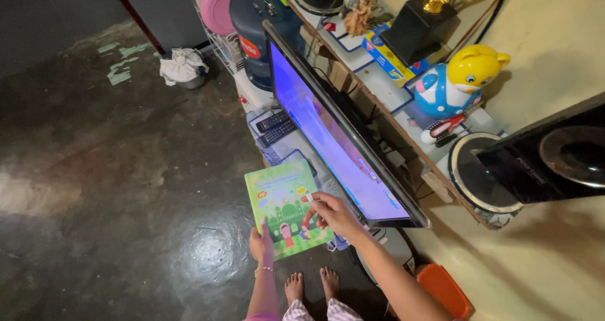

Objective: The person unplugs a power adapter from a wall socket, picks up a book from a stack, retrieves a charger from a shelf, then walks to a TV stand and plugs the charger into a socket. The person then places the book on the TV stand.

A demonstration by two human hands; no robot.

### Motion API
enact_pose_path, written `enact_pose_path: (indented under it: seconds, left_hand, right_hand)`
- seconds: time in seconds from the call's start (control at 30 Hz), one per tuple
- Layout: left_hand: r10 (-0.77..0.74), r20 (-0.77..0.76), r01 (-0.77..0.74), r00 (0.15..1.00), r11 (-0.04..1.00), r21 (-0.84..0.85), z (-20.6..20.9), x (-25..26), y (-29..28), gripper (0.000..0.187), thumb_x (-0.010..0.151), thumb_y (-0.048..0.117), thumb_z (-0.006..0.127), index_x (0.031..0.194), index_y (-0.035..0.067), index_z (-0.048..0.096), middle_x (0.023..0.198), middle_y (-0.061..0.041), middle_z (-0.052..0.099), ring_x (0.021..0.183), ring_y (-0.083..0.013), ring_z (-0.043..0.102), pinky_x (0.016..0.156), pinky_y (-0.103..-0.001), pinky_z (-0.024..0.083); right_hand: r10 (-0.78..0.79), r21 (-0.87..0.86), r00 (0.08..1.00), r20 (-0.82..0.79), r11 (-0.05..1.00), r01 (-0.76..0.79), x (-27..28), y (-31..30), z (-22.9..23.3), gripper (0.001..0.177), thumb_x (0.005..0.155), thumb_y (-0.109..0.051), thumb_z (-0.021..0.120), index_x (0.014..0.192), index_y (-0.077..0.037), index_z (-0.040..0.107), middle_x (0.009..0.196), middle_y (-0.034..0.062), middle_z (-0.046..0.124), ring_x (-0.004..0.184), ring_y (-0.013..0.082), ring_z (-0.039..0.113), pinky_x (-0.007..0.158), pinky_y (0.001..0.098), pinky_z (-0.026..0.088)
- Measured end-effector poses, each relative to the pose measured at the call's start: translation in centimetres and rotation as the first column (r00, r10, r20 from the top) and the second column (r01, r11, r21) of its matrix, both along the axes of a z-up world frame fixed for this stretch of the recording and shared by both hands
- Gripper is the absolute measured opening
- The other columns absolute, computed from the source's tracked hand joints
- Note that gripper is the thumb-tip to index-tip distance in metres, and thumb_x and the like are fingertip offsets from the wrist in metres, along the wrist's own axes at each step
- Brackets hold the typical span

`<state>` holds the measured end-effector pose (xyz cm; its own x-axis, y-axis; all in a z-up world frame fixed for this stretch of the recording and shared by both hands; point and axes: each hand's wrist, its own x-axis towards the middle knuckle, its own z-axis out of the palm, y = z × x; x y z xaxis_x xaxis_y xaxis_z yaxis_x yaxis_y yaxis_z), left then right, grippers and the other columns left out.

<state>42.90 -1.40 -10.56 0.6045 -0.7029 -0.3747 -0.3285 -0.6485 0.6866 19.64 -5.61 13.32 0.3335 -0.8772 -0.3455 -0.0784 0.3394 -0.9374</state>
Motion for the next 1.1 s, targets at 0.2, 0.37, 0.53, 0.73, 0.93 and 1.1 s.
enact_pose_path:
  seconds: [0.2,0.37,0.53,0.73,0.93,1.1]
  left_hand:
    - [-0.015,-0.576,-0.196,0.817,0.933,-0.302,1.3,4.9,3.5,0.062,0.1,0.055,0.055,0.11,-0.003,0.074,0.096,-0.008,0.073,0.083,-0.0135,0.063,0.073,-0.036,0.053]
    - [0.105,-0.771,-0.172,0.628,0.985,-0.006,3.6,7.9,5.7,0.065,0.102,0.054,0.045,0.123,-0.003,0.068,0.108,-0.013,0.074,0.09,-0.0212,0.07,0.079,-0.04,0.059]
    - [0.056,-0.927,-0.185,0.37,0.983,-0.014,5.8,7.0,6.4,0.068,0.1,0.057,0.042,0.131,0.0,0.062,0.115,-0.013,0.075,0.096,-0.0233,0.074,0.085,-0.04,0.061]
    - [-0.149,-0.956,-0.188,0.254,0.961,-0.2,10.0,5.2,5.2,0.065,0.103,0.055,0.041,0.13,0.0,0.063,0.113,-0.013,0.073,0.094,-0.022,0.072,0.082,-0.039,0.06]
    - [-0.177,-0.933,-0.164,0.312,0.958,-0.236,13.0,4.3,3.9,0.066,0.103,0.055,0.038,0.13,0.001,0.064,0.112,-0.009,0.074,0.093,-0.0167,0.072,0.083,-0.034,0.061]
    - [-0.215,-0.93,-0.16,0.299,0.949,-0.271,13.8,4.7,3.6,0.065,0.103,0.056,0.038,0.128,0.002,0.065,0.108,-0.01,0.074,0.09,-0.0175,0.072,0.08,-0.036,0.061]
  right_hand:
    - [-0.06,-0.079,0.994,-0.091,0.995,0.052,1.1,-0.1,-2.2,0.034,0.106,-0.026,0.053,0.125,-0.006,0.072,0.075,0.0027,0.071,0.055,0.0036,0.046,0.051,0.0213,0.04]
    - [-0.128,-0.232,0.986,-0.108,0.968,0.1,2.2,0.5,-1.3,0.03,0.103,-0.025,0.063,0.113,-0.002,0.079,0.075,0.0012,0.065,0.057,0.0039,0.046,0.05,0.0231,0.039]
    - [-0.122,-0.284,0.992,-0.036,0.953,0.108,4.7,1.6,3.8,0.025,0.096,-0.021,0.068,0.11,-0.002,0.076,0.091,-0.0047,0.076,0.066,0.0035,0.064,0.059,0.0226,0.054]
    - [-0.113,-0.373,0.99,-0.087,0.925,0.073,6.0,3.9,12.9,0.02,0.093,-0.015,0.073,0.107,-0.001,0.079,0.084,0.0017,0.07,0.066,0.0054,0.058,0.055,0.024,0.047]
    - [-0.043,-0.54,0.979,-0.2,0.838,-0.074,6.0,6.2,19.3,0.023,0.09,-0.009,0.073,0.112,-0.005,0.079,0.084,0.001,0.069,0.071,0.006,0.061,0.061,0.0218,0.049]
    - [-0.101,-0.534,0.97,-0.22,0.845,-0.033,7.0,7.1,21.4,0.017,0.085,-0.008,0.076,0.102,-0.006,0.079,0.082,-0.0004,0.071,0.068,0.007,0.065,0.057,0.0232,0.051]
